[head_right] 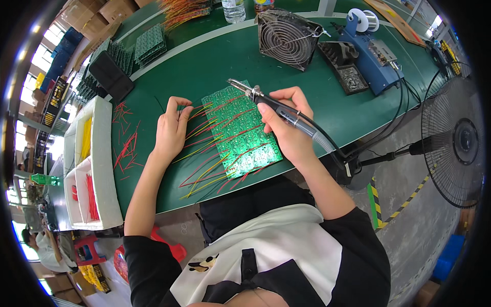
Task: The person takes wires from a sorting container, positions them onto a circuit board, and solders them onto the board using a soldering iron.
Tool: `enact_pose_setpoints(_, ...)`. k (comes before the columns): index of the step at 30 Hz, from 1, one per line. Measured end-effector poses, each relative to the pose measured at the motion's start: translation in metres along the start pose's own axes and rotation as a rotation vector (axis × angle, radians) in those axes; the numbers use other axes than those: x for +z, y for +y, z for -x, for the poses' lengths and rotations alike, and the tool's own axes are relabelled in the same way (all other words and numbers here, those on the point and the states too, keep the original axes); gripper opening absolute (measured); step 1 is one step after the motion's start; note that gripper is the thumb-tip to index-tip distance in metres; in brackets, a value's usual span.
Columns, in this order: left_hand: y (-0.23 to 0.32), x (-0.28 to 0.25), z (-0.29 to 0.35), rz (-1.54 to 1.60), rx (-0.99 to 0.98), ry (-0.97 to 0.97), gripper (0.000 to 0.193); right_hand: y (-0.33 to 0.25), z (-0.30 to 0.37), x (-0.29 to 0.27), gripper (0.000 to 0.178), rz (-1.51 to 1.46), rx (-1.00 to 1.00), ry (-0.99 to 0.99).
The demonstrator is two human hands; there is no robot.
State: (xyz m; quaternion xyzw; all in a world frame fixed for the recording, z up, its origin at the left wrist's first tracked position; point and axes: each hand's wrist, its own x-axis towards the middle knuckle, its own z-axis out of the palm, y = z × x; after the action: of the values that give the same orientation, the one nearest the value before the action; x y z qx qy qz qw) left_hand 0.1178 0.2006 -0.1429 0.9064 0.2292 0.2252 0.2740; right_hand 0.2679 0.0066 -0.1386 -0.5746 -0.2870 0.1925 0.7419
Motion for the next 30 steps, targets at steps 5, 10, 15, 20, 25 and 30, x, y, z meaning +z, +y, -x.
enact_pose_setpoints(5,0.001,-0.001,0.001,0.004,0.020,0.042,0.016,0.000,0.007,-0.003,0.019,0.034,0.005,-0.021)
enact_pose_setpoints(10,0.011,0.008,0.003,0.056,0.014,0.054,0.015,0.000,0.008,-0.003,0.019,0.024,0.013,-0.041)
enact_pose_setpoints(15,0.008,0.013,0.003,0.004,0.016,0.001,0.015,-0.001,0.010,-0.003,0.019,0.034,0.063,-0.083)
enact_pose_setpoints(20,0.009,0.012,0.003,-0.007,0.027,0.003,0.014,0.001,0.010,-0.001,0.019,0.034,0.047,-0.109)
enact_pose_setpoints(25,0.007,0.014,0.003,-0.011,0.027,0.017,0.013,0.003,0.010,-0.002,0.019,0.053,0.042,-0.110)
enact_pose_setpoints(30,0.005,0.015,0.003,0.008,0.046,0.019,0.013,0.002,0.011,-0.001,0.020,0.020,-0.003,-0.081)
